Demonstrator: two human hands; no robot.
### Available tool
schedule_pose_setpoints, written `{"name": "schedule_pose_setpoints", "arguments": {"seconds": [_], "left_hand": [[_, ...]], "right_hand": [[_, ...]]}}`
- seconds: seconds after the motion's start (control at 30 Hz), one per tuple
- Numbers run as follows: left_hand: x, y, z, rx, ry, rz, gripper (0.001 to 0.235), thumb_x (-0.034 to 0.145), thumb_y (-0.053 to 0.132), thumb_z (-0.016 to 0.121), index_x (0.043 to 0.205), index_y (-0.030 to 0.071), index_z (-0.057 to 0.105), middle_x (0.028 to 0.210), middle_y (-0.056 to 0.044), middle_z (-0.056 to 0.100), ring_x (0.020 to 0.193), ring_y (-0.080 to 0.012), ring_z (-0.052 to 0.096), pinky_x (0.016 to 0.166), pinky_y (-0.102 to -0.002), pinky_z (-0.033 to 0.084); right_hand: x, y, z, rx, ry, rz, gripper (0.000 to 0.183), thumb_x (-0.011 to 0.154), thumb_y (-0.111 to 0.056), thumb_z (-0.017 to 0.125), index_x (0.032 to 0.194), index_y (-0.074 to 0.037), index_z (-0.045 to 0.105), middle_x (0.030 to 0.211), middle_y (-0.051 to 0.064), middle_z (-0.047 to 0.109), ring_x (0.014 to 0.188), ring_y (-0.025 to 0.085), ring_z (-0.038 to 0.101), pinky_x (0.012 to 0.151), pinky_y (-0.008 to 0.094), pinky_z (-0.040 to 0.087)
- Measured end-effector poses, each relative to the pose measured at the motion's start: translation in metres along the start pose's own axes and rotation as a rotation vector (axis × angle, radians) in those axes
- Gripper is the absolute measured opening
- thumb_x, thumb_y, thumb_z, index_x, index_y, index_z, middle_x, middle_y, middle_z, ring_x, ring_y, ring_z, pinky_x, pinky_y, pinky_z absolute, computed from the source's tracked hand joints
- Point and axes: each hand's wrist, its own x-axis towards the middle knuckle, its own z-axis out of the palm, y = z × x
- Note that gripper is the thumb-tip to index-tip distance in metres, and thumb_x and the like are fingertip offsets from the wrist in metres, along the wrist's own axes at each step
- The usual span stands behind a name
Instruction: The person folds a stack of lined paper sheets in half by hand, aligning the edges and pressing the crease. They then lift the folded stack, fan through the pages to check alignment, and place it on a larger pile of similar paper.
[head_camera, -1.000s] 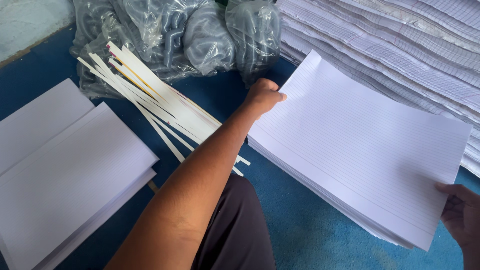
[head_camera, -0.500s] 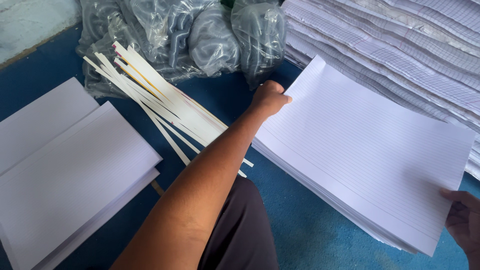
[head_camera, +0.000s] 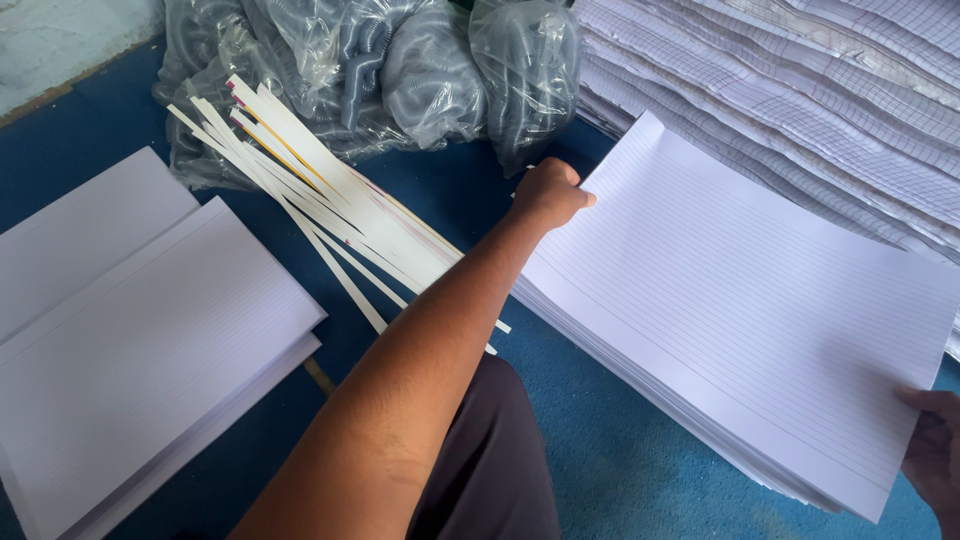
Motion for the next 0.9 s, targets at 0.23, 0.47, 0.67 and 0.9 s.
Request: {"name": "schedule_pose_setpoints", "arguments": {"seconds": [0.23,0.47,0.67,0.9], "left_hand": [[0.006,-0.005,0.008,-0.006,0.017,0.021,0.057,0.077,0.028,0.084,0.123,-0.002,0.069,0.118,-0.023,0.073,0.112,-0.0297,0.071,0.096,-0.038,0.057],[0.004,0.002,0.011,0.032,0.065,-0.008,0.039,0.076,0.024,0.085,0.104,0.000,0.072,0.098,-0.019,0.076,0.096,-0.0284,0.075,0.082,-0.038,0.061],[0.001,0.003,0.013,0.089,0.031,-0.028,0.031,0.081,0.028,0.082,0.069,0.004,0.065,0.075,-0.014,0.076,0.072,-0.0240,0.077,0.067,-0.039,0.061],[0.005,-0.013,0.021,0.086,0.116,0.056,0.036,0.077,0.033,0.084,0.095,0.004,0.074,0.088,-0.014,0.076,0.085,-0.0255,0.075,0.073,-0.038,0.061]], "right_hand": [[0.005,0.008,-0.007,0.022,0.036,-0.003,0.059,0.107,-0.023,0.057,0.124,0.032,0.040,0.096,0.034,0.057,0.095,0.038,0.069,0.096,0.047,0.057],[0.013,0.009,-0.001,-0.376,0.121,0.008,0.048,0.106,-0.027,0.062,0.117,0.020,0.061,0.089,0.029,0.069,0.091,0.037,0.069,0.099,0.050,0.051],[0.007,0.004,0.013,-0.573,0.226,0.118,0.044,0.106,-0.029,0.062,0.116,0.013,0.066,0.092,0.033,0.070,0.095,0.039,0.070,0.102,0.054,0.049],[-0.003,-0.001,0.021,-0.561,0.224,0.114,0.046,0.106,-0.031,0.060,0.123,0.011,0.063,0.095,0.029,0.070,0.103,0.038,0.069,0.104,0.056,0.047]]}}
